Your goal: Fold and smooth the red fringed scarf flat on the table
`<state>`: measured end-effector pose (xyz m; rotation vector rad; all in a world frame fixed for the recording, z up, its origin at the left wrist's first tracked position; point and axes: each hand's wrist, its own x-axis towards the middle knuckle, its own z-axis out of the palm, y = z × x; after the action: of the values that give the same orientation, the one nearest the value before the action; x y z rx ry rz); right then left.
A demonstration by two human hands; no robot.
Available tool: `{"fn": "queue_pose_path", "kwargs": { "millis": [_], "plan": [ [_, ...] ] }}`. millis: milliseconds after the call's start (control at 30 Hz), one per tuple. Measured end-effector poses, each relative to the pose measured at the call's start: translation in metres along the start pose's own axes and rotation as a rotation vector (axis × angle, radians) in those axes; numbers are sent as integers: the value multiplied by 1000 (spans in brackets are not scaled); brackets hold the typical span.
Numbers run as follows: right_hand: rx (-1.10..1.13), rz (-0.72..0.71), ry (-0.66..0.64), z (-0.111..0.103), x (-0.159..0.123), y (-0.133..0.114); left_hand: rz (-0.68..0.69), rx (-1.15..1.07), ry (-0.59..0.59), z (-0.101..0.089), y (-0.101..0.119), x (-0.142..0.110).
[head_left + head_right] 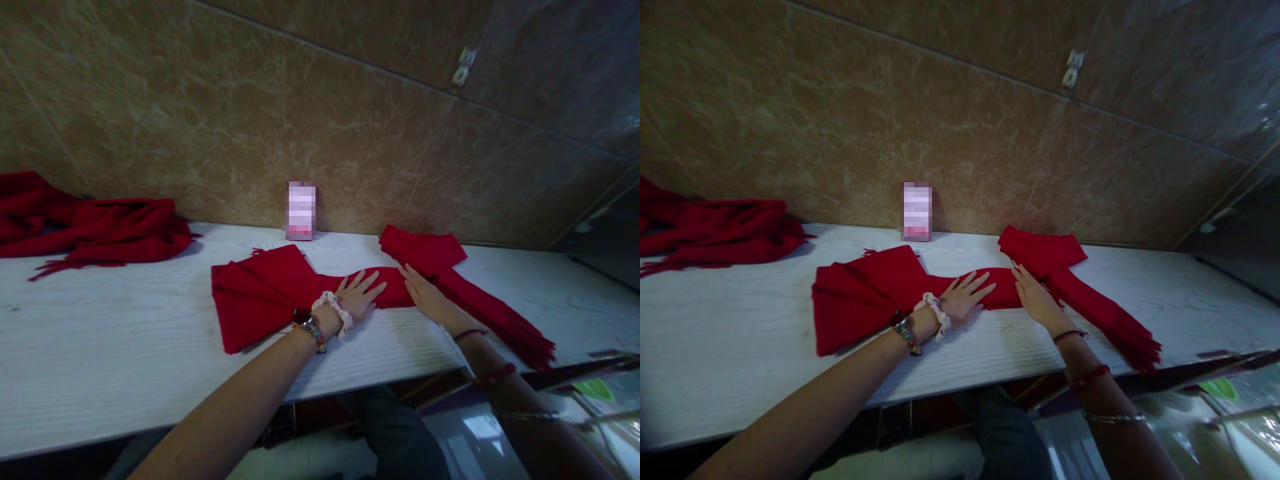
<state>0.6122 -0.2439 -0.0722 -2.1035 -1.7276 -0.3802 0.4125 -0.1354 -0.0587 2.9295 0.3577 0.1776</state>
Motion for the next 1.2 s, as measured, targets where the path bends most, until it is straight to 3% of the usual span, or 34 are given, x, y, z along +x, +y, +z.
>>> {"fn": "queue_pose_path", "kwargs": {
  "millis": [200, 367, 433, 500, 633, 800, 1000, 1100, 1200],
  "plan": [
    [-5, 120, 53, -21, 0, 4, 4, -3, 47, 2, 0, -1],
    [7, 14, 249, -44, 21, -25, 30, 9, 118, 0, 4, 1],
    [41, -54, 233, -40, 25, -34, 31, 15, 130, -1, 6, 3],
    [63, -95, 138, -28, 23, -36, 11, 12, 112, -2, 8, 5],
    [67, 9, 74, -9, 9, -14, -49, -31, 62, 0, 8, 6],
    [43, 104, 55, -21, 1, 6, -46, -43, 79, 4, 6, 5],
    [-7, -4, 187, -35, 14, -27, -22, 4, 63, 5, 3, 1],
    [1, -83, 138, -26, 17, -41, -18, 8, 64, 4, 3, 1],
    [8, -61, 79, -13, 15, -43, -20, 7, 45, 3, 2, 1]
  ]
}}
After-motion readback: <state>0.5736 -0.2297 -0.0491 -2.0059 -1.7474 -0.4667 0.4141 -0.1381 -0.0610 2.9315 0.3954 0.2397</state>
